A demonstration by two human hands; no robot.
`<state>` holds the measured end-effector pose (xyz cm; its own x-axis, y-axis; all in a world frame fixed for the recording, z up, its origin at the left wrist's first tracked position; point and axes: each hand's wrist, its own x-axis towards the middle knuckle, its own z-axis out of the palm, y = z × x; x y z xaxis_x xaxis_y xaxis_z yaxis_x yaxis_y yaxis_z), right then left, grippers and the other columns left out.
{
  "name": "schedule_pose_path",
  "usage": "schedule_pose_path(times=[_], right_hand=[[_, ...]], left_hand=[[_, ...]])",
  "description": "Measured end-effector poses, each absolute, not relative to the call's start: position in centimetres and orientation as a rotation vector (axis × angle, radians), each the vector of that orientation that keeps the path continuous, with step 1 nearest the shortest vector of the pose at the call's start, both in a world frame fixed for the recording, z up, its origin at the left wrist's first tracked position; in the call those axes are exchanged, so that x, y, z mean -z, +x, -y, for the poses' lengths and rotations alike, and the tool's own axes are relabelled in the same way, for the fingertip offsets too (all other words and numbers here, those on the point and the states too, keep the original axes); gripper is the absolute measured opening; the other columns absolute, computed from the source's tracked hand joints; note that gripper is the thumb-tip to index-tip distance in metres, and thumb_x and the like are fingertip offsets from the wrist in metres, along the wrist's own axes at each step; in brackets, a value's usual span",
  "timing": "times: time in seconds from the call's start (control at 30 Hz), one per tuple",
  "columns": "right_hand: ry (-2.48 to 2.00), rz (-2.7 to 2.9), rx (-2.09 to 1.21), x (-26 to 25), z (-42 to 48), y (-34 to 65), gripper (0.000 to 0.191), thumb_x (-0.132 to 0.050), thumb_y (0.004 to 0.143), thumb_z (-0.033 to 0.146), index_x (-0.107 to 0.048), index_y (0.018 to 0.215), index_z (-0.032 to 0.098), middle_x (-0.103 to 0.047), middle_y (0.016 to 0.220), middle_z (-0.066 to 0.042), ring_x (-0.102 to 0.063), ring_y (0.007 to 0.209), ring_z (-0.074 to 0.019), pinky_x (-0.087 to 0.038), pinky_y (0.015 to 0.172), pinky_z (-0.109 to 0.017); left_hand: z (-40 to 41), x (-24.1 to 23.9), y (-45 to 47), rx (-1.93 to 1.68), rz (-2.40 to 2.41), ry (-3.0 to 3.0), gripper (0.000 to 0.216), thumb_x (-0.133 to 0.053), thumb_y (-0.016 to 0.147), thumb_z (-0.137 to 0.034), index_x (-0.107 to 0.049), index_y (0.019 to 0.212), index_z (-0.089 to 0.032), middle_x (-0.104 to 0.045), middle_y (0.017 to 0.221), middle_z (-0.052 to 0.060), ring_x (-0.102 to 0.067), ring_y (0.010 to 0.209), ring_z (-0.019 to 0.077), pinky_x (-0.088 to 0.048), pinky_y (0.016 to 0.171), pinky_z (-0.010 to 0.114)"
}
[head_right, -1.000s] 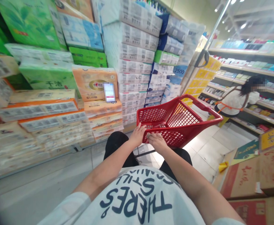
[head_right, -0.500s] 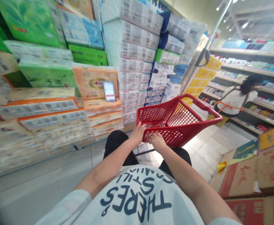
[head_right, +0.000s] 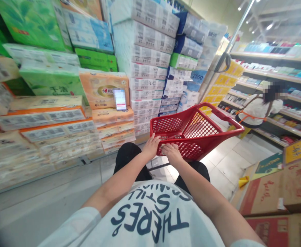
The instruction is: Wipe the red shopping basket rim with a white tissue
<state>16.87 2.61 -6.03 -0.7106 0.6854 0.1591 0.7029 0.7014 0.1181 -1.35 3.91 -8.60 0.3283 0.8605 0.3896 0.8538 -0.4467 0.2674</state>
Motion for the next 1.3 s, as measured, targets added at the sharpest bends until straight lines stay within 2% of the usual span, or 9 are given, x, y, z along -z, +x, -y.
schedule_pose_path(times=[0.1, 0.3, 0.47, 0.6, 0.83, 1.0, 1.2, 1.3], right_hand=[[-1.169, 2.797, 0.242, 5.8, -2.6, 16.8, 0.037, -0.041, 0.091, 0.009, -0.063, 0.118, 0.022, -0.064, 0.122, -0.007, -0.048, 0.113, -0.0216, -0.027, 0.094, -0.038], [-1.144, 2.705, 0.291, 5.6, -2.5, 17.6, 0.039, -0.042, 0.088, 0.006, -0.064, 0.116, 0.021, -0.065, 0.122, -0.007, -0.05, 0.11, -0.0212, -0.028, 0.093, -0.037], [-1.131, 2.517, 0.362, 4.3, -2.4, 17.2, 0.046, -0.041, 0.089, 0.007, -0.055, 0.131, 0.02, -0.058, 0.132, -0.006, -0.042, 0.122, -0.0214, -0.026, 0.1, -0.036], [-1.225, 2.516, 0.321, 3.2, -3.1, 16.7, 0.054, -0.041, 0.085, 0.004, -0.049, 0.137, 0.019, -0.056, 0.134, -0.007, -0.046, 0.119, -0.0237, -0.03, 0.097, -0.038], [-1.461, 2.463, 0.078, 2.0, -4.6, 15.4, 0.046, -0.045, 0.079, 0.003, -0.064, 0.118, 0.016, -0.067, 0.115, -0.009, -0.056, 0.105, -0.0228, -0.039, 0.094, -0.033], [-1.174, 2.607, 0.195, 2.9, -4.4, 15.7, 0.057, -0.044, 0.078, 0.0, -0.055, 0.131, 0.018, -0.058, 0.129, -0.013, -0.048, 0.119, -0.0251, -0.036, 0.101, -0.042], [-1.304, 2.494, -0.095, 2.5, -5.8, 15.9, 0.052, -0.043, 0.072, -0.003, -0.066, 0.115, 0.017, -0.068, 0.112, -0.008, -0.059, 0.103, -0.0196, -0.042, 0.097, -0.034], [-1.3, 2.515, 0.012, 2.9, -5.2, 15.6, 0.052, -0.043, 0.075, -0.002, -0.062, 0.121, 0.014, -0.065, 0.119, -0.011, -0.056, 0.109, -0.0215, -0.04, 0.099, -0.035]], left_hand=[[-4.0, 8.7, -1.3, -0.769, -1.648, 2.547, 0.044, -0.042, 0.086, -0.008, -0.044, 0.129, -0.013, -0.039, 0.148, 0.01, -0.007, 0.146, 0.0267, -0.026, 0.115, 0.046], [-3.9, 8.7, -1.4, -0.778, -1.631, 2.536, 0.045, -0.043, 0.085, -0.008, -0.043, 0.13, -0.012, -0.039, 0.147, 0.012, -0.006, 0.146, 0.0269, -0.026, 0.116, 0.046], [-3.7, 8.5, -1.5, -0.787, -1.604, 2.526, 0.047, -0.044, 0.085, -0.009, -0.041, 0.131, -0.015, -0.039, 0.147, 0.012, -0.004, 0.146, 0.0257, -0.025, 0.116, 0.047], [-3.8, 8.7, -1.4, -0.8, -1.617, 2.525, 0.048, -0.041, 0.084, -0.006, -0.041, 0.131, -0.015, -0.039, 0.147, 0.011, -0.005, 0.146, 0.0253, -0.026, 0.116, 0.047], [-3.5, 8.0, -1.5, -0.748, -1.584, 2.526, 0.052, -0.046, 0.081, -0.007, -0.041, 0.132, -0.014, -0.038, 0.148, 0.012, -0.004, 0.146, 0.0278, -0.025, 0.116, 0.048], [-3.6, 8.1, -1.5, -0.741, -1.625, 2.521, 0.051, -0.044, 0.082, -0.006, -0.04, 0.133, -0.013, -0.038, 0.148, 0.011, -0.004, 0.146, 0.0265, -0.025, 0.116, 0.046], [-3.7, 8.1, -1.3, -0.716, -1.61, 2.555, 0.051, -0.043, 0.083, -0.006, -0.04, 0.134, -0.011, -0.039, 0.147, 0.012, -0.005, 0.146, 0.029, -0.024, 0.116, 0.045], [-3.7, 8.1, -1.3, -0.714, -1.628, 2.542, 0.053, -0.043, 0.082, -0.006, -0.038, 0.134, -0.012, -0.038, 0.148, 0.011, -0.005, 0.146, 0.0292, -0.025, 0.116, 0.045]])
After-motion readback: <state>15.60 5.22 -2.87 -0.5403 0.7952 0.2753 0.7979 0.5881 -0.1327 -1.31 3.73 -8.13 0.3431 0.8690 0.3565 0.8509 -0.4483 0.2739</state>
